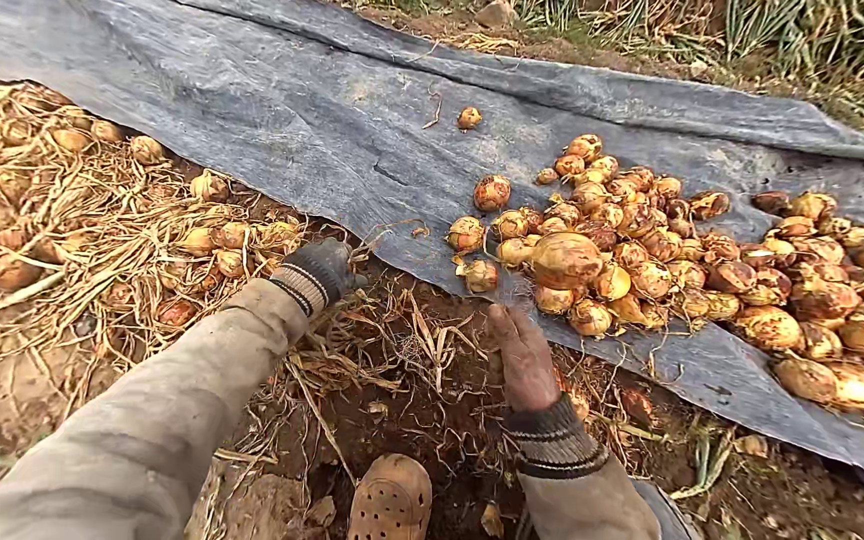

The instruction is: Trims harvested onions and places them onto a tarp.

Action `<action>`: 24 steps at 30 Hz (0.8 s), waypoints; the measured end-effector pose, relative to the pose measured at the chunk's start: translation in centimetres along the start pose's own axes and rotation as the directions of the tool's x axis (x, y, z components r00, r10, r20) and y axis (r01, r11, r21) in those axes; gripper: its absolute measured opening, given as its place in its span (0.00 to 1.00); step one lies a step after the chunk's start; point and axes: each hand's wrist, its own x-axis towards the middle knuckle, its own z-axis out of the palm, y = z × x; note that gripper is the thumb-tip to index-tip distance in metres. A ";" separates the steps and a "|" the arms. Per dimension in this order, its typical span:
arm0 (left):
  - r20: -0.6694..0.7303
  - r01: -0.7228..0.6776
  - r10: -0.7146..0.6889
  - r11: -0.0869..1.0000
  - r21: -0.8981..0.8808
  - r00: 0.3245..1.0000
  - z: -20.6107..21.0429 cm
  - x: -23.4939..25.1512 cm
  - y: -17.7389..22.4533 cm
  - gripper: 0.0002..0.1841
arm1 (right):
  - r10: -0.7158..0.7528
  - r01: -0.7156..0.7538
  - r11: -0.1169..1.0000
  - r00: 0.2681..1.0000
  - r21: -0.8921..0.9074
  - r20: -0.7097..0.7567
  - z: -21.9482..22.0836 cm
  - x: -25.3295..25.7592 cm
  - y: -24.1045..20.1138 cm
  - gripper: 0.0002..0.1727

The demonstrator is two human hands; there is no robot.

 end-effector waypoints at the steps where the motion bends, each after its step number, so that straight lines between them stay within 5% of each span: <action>1: 0.080 0.016 -0.020 0.999 0.049 0.997 1.3 0.5 -0.3 0.38 | 0.002 -0.002 0.998 1.000 -0.066 0.002 -0.2 0.2 0.5 0.36; 3: 0.182 0.036 -0.057 0.993 0.116 0.982 3.6 0.6 -0.5 0.39 | 0.029 -0.013 0.969 0.998 -0.245 0.063 0.7 -0.3 1.4 0.35; 6: 0.156 0.102 -0.113 0.992 0.079 0.981 3.9 -0.7 -1.4 0.31 | 0.166 -0.035 0.907 0.946 -0.419 0.279 2.6 -2.1 1.9 0.36; 13: 0.155 0.245 -0.281 0.945 0.215 0.947 0.7 -7.6 -4.8 0.24 | 0.230 -0.037 0.895 0.893 -0.445 0.387 4.0 -3.8 1.7 0.35; 16: -0.140 0.031 -0.026 0.999 0.036 0.990 2.8 -10.5 -7.2 0.14 | 0.275 -0.110 0.915 0.873 -0.387 0.403 4.4 -4.2 2.4 0.36; 18: -0.424 -0.188 0.099 0.967 -0.171 0.900 4.5 -12.6 -7.7 0.10 | 0.303 -0.155 0.925 0.852 -0.347 0.428 4.9 -4.7 2.9 0.38; 24: -0.752 -0.558 -0.135 0.589 -0.584 0.645 8.5 -18.9 -5.3 0.18 | 0.216 -0.149 0.975 0.805 -0.164 0.552 6.5 -6.6 2.5 0.42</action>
